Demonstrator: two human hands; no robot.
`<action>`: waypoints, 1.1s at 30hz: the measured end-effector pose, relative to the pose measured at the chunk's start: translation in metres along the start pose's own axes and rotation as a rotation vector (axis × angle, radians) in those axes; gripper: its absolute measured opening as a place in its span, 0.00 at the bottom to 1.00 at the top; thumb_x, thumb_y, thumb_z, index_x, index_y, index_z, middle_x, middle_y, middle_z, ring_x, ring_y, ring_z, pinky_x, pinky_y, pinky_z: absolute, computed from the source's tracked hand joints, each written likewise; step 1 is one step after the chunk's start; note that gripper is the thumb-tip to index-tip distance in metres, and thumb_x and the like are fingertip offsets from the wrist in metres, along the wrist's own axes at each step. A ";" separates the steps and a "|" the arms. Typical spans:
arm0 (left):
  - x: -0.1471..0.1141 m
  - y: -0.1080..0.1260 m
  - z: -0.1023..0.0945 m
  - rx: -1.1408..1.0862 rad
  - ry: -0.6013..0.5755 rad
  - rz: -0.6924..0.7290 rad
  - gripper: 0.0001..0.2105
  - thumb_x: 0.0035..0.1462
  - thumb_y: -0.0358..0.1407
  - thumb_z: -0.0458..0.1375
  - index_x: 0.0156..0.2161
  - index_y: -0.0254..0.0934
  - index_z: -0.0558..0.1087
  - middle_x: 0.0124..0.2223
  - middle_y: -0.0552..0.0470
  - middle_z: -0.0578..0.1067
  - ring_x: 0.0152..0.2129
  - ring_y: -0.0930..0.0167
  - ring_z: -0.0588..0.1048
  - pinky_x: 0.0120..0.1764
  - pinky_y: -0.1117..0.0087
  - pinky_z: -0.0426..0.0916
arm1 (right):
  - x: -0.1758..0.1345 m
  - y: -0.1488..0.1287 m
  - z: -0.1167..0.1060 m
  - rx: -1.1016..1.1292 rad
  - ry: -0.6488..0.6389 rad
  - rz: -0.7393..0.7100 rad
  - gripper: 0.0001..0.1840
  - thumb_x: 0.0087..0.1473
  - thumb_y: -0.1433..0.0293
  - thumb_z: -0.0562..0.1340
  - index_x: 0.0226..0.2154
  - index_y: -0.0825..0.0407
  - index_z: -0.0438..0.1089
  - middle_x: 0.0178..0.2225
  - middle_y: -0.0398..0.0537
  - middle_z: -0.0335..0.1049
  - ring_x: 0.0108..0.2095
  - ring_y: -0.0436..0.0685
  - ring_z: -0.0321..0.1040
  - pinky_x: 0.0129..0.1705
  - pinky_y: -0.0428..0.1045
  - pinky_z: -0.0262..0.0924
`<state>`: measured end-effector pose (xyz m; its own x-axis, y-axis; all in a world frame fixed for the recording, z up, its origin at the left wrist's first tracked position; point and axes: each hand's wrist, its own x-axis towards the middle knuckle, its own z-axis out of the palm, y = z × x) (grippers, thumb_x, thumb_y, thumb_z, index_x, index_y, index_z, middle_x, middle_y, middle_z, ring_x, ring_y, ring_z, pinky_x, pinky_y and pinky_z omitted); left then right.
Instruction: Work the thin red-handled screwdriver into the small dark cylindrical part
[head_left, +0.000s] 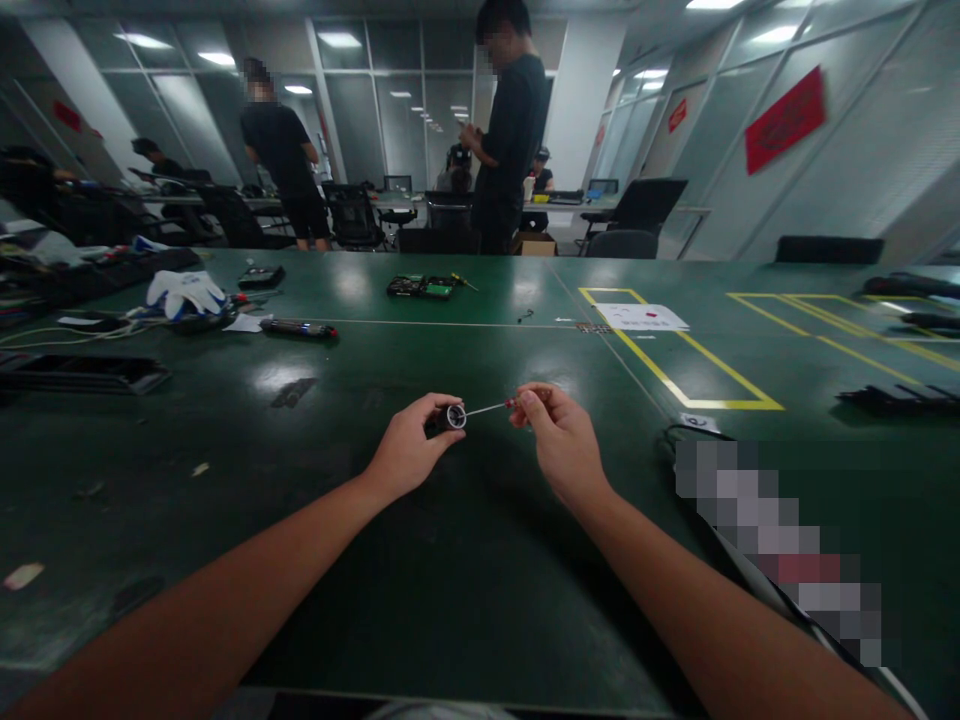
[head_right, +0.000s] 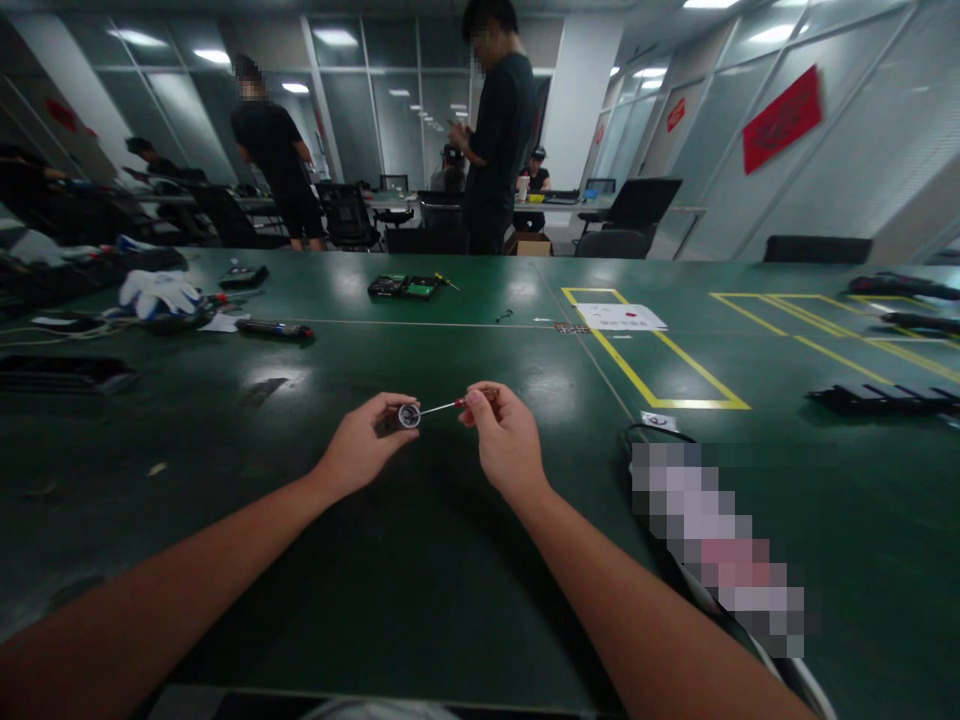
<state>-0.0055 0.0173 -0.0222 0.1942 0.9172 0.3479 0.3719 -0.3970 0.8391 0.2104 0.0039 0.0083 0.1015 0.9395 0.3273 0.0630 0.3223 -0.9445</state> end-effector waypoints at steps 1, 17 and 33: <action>0.000 0.000 0.000 -0.002 0.002 0.002 0.18 0.55 0.31 0.67 0.52 0.42 0.76 0.51 0.47 0.79 0.47 0.63 0.78 0.54 0.56 0.70 | 0.000 0.000 0.000 -0.007 0.007 0.001 0.12 0.60 0.58 0.63 0.38 0.50 0.72 0.28 0.44 0.74 0.30 0.54 0.70 0.37 0.52 0.64; 0.001 -0.002 0.001 0.003 0.006 0.012 0.18 0.55 0.30 0.67 0.51 0.42 0.76 0.50 0.48 0.79 0.46 0.64 0.78 0.53 0.58 0.70 | 0.000 0.003 0.000 0.027 -0.058 -0.005 0.12 0.60 0.59 0.63 0.40 0.50 0.71 0.28 0.43 0.73 0.28 0.53 0.68 0.34 0.51 0.63; 0.000 0.003 0.001 0.097 0.036 0.008 0.21 0.55 0.29 0.67 0.54 0.41 0.77 0.52 0.48 0.79 0.48 0.65 0.77 0.55 0.58 0.70 | 0.000 0.008 0.002 0.039 0.038 -0.005 0.12 0.61 0.59 0.62 0.37 0.50 0.73 0.29 0.44 0.73 0.31 0.54 0.69 0.37 0.51 0.63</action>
<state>-0.0031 0.0166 -0.0203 0.1652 0.9140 0.3706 0.4572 -0.4040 0.7923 0.2093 0.0066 0.0012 0.1394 0.9329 0.3320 0.0252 0.3318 -0.9430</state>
